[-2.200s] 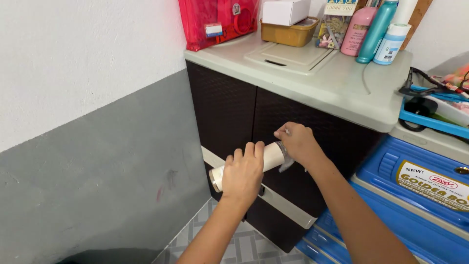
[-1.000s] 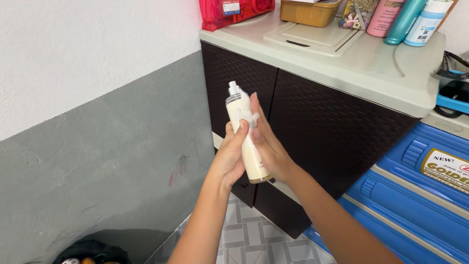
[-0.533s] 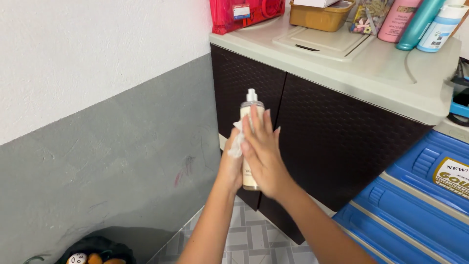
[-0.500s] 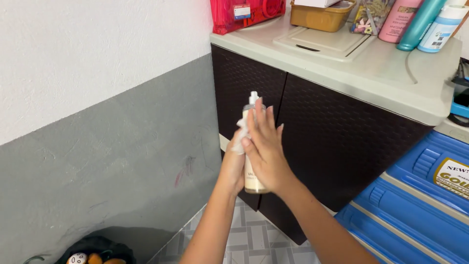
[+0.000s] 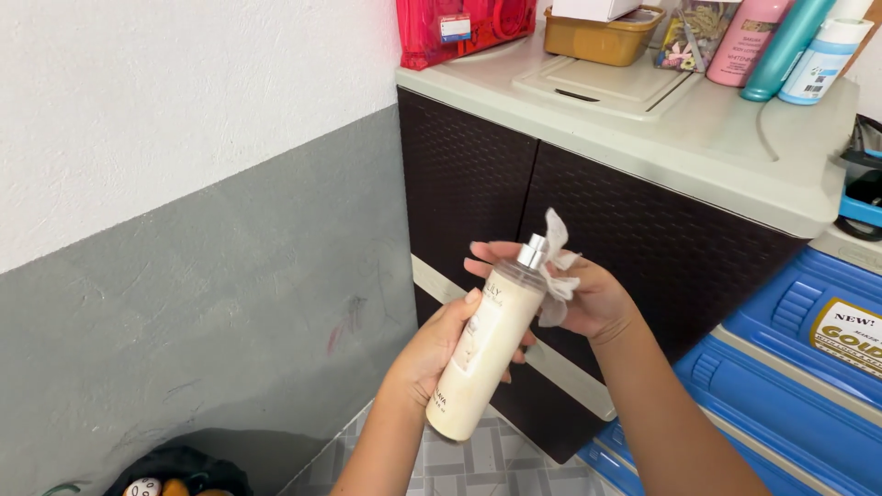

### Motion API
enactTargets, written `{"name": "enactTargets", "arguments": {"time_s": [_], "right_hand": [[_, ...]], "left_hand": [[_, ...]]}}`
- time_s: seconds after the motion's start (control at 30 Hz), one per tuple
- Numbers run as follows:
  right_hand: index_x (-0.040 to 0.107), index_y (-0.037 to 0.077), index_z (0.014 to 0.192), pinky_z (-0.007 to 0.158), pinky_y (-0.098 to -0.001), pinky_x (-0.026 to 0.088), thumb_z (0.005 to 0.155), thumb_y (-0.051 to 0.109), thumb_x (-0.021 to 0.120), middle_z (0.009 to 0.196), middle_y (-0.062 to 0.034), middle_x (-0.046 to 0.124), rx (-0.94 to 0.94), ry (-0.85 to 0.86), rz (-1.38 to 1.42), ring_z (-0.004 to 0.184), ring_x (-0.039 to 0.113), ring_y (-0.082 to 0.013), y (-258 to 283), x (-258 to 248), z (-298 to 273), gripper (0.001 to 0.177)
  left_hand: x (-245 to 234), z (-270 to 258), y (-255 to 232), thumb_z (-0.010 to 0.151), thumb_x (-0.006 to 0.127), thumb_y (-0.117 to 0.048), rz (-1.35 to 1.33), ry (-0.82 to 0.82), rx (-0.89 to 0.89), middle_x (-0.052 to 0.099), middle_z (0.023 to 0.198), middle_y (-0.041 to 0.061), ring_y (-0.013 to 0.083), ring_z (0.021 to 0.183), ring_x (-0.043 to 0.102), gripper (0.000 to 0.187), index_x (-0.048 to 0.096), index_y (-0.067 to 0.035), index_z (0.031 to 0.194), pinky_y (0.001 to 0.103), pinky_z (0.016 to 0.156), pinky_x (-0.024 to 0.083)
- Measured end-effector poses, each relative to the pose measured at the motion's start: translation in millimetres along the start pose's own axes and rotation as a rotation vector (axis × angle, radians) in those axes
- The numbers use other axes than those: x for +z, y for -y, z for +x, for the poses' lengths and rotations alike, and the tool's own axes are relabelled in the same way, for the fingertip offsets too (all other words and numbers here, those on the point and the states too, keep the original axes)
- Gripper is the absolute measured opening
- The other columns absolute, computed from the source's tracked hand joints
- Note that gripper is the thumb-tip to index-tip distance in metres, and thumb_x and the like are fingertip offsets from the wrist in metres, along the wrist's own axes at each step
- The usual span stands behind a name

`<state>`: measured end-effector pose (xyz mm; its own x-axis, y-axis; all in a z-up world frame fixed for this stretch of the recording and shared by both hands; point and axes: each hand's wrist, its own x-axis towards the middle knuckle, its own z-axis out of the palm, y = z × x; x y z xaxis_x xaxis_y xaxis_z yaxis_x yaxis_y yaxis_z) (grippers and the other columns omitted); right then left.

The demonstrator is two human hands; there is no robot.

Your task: The person wipes various household items with a white cloth, including a small container, a gift box, a cardboard piece, an ice cream tub, and a white box. They place the cleaned items on a countertop or into a bag.

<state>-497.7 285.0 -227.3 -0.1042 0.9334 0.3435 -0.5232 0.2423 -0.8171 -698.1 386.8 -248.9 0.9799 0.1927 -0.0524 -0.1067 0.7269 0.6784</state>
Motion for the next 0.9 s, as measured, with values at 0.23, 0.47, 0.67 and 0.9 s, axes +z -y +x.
{"name": "enactTargets", "arguments": {"time_s": [0.23,0.47,0.67,0.9], "right_hand": [[0.065,-0.01,0.129,0.109,-0.0654,0.044,0.09,0.013,0.069,0.142,-0.0369,0.056,-0.061,-0.039,0.047,0.136,0.051,-0.0539,-14,-18,-10,0.046],[0.072,-0.01,0.12,0.127,-0.0569,0.038,0.091,0.005,0.07,0.125,-0.0361,0.068,-0.057,0.066,0.047,0.125,0.062,-0.0514,-16,-15,-14,0.033],[0.076,-0.005,0.11,0.107,-0.0511,0.051,0.08,-0.003,0.08,0.108,-0.0274,0.075,0.157,0.054,-0.099,0.108,0.072,-0.0402,12,14,-10,0.03],[0.073,0.006,0.102,0.089,-0.0361,0.058,0.054,0.003,0.089,0.097,-0.0053,0.075,0.444,0.172,-0.895,0.094,0.07,-0.0174,38,48,6,0.051]], "left_hand": [[-4,-11,2,0.107,0.054,-0.045,-0.008,0.105,-0.022,0.071,0.098,0.03,0.0316,0.076,0.076,0.058,0.049,0.002,0.14,0.041,0.058,0.063],[-11,-18,-6,0.092,0.074,-0.035,0.074,0.249,-0.085,0.069,0.108,0.029,0.0353,0.087,0.076,0.08,0.035,-0.004,0.155,0.044,0.067,0.065],[-17,-21,-4,0.081,0.078,-0.029,0.226,0.066,-0.199,0.07,0.111,0.024,0.0319,0.083,0.076,0.081,0.039,-0.013,0.151,0.042,0.069,0.065],[-31,-9,2,0.09,0.071,-0.029,0.646,0.037,-0.129,0.071,0.103,0.016,0.0167,0.085,0.073,0.06,0.052,-0.004,0.141,0.029,0.069,0.061]]}}
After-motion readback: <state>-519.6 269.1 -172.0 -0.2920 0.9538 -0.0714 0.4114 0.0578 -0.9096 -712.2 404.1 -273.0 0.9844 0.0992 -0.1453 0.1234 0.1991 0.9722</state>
